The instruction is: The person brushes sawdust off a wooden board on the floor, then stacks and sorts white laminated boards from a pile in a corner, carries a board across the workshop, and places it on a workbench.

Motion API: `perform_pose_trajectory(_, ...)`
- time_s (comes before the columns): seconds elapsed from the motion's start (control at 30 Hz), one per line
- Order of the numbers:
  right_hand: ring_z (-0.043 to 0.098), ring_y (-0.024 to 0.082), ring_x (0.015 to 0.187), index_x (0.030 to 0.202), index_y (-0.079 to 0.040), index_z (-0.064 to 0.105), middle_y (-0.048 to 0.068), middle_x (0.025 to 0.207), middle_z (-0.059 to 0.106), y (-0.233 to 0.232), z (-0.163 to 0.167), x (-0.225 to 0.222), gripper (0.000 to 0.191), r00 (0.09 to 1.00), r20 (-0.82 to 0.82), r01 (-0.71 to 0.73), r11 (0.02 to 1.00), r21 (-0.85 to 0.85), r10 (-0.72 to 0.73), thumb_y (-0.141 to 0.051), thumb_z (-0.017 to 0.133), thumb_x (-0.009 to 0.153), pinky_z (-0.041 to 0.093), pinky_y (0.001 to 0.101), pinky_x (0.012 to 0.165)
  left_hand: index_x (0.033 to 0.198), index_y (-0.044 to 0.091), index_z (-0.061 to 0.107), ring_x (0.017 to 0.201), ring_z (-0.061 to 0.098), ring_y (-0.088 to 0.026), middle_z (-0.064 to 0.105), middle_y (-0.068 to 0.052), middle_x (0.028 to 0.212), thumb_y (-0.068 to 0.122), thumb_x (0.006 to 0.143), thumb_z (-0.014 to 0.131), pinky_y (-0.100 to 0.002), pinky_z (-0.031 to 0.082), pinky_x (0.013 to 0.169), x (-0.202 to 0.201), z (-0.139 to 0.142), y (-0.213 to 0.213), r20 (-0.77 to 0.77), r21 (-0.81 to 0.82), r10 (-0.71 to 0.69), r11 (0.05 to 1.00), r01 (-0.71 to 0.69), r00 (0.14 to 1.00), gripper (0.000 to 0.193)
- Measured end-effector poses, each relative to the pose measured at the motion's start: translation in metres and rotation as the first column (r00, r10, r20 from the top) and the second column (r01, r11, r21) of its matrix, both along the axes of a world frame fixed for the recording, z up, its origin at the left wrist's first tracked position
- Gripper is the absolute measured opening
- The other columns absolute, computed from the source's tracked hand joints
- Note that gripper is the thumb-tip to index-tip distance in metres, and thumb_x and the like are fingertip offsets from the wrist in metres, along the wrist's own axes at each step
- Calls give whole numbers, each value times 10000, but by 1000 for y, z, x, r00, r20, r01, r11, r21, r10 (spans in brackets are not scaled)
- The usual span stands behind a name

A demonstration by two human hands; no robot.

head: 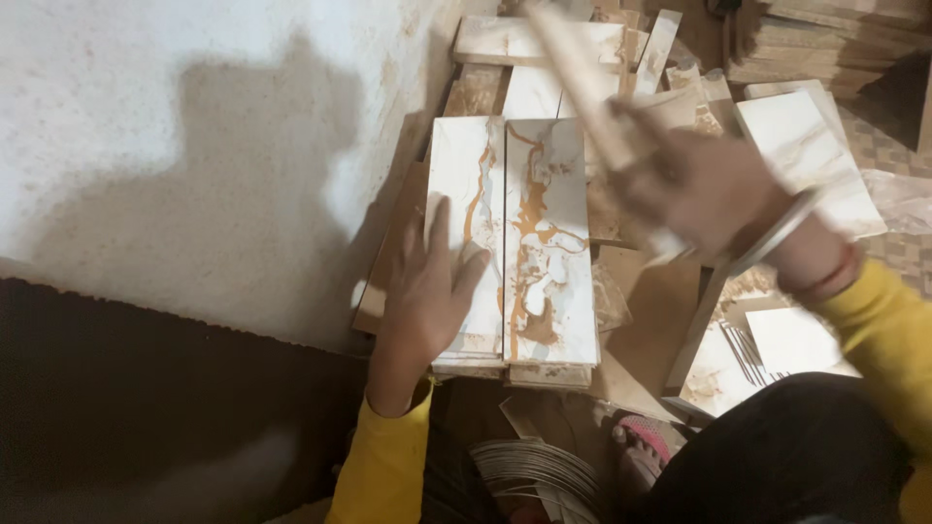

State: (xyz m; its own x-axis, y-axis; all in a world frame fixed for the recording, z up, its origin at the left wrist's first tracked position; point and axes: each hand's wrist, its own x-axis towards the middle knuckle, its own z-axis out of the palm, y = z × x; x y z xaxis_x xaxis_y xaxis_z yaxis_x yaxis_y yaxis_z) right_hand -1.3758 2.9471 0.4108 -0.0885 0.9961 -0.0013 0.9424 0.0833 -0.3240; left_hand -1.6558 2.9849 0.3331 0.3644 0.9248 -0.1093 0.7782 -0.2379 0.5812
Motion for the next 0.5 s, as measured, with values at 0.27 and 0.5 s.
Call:
perform_pose_trajectory(0.27,654,200,603,1570,-139,244,47,622,646,13,29,-126,906,961,271,194,844,-499,-61,-738,420,914,518,336,517,1623,-32,108,1576,214,-369,180,-283,1691,527,1074,343,-446,250,1247,-13,-18,5,638,-57,-7,997,56,770,818)
perform_pose_trajectory(0.5,738,361,744,1472,-87,417,194,765,728,15,-3,-130,805,994,82,-43,962,-270,68,-555,659,863,607,449,690,1598,-34,211,1453,477,-306,474,-248,1547,433,1037,434,-362,368,1195,-11,-20,8,707,-157,10,977,143,708,763)
